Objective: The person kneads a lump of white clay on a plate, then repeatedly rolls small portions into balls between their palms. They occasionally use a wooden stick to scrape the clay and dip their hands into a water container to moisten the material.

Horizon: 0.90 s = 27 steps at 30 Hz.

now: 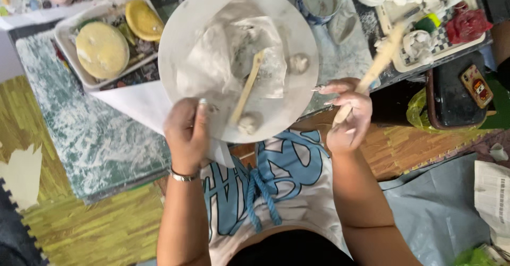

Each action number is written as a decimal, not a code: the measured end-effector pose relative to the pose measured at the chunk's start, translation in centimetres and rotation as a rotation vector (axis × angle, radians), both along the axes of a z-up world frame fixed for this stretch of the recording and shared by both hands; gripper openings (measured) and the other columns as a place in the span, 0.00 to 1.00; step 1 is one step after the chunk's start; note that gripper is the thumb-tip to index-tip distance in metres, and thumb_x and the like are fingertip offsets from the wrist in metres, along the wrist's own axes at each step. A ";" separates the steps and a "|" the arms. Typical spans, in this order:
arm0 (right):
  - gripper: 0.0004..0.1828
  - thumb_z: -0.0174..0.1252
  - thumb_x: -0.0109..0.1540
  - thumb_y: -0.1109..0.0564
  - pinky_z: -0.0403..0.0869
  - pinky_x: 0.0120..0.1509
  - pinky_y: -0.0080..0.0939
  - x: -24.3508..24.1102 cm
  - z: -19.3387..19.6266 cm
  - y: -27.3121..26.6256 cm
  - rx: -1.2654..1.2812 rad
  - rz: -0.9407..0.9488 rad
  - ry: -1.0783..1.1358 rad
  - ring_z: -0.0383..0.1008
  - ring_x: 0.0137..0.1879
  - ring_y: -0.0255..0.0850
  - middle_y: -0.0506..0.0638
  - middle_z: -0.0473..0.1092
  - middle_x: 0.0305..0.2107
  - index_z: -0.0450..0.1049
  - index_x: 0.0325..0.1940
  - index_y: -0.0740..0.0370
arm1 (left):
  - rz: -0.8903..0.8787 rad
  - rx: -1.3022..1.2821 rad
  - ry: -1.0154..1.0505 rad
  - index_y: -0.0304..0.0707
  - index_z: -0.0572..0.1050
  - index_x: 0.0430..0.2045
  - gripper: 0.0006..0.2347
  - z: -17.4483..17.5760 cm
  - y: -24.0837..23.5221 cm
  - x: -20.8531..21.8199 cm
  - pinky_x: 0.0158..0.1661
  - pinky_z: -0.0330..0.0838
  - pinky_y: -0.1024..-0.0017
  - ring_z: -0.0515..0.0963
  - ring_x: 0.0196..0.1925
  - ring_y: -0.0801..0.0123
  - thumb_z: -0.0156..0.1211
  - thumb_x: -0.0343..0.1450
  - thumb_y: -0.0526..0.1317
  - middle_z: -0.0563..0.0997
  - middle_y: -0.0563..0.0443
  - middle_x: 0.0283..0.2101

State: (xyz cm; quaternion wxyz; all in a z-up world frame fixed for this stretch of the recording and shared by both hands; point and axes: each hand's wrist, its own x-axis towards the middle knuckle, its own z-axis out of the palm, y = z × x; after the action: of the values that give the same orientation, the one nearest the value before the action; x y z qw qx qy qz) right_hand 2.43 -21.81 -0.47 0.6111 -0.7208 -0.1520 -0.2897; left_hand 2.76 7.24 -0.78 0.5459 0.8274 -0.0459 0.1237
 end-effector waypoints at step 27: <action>0.21 0.61 0.65 0.49 0.58 0.66 0.51 -2.7 -2.1 5.4 -0.732 -0.240 0.044 0.67 0.57 0.47 0.51 0.72 0.49 0.70 0.59 0.56 | 0.170 -0.078 -0.033 0.29 0.68 0.59 0.19 -4.5 1.7 -7.4 0.76 0.52 0.53 0.61 0.78 0.44 0.45 0.81 0.46 0.69 0.33 0.69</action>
State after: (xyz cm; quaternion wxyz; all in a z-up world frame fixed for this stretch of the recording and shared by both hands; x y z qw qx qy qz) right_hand -0.32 -16.43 -2.54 0.2785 -0.9099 -0.1469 -0.2702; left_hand -4.66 8.98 -5.26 0.5645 0.8042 0.0202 0.1848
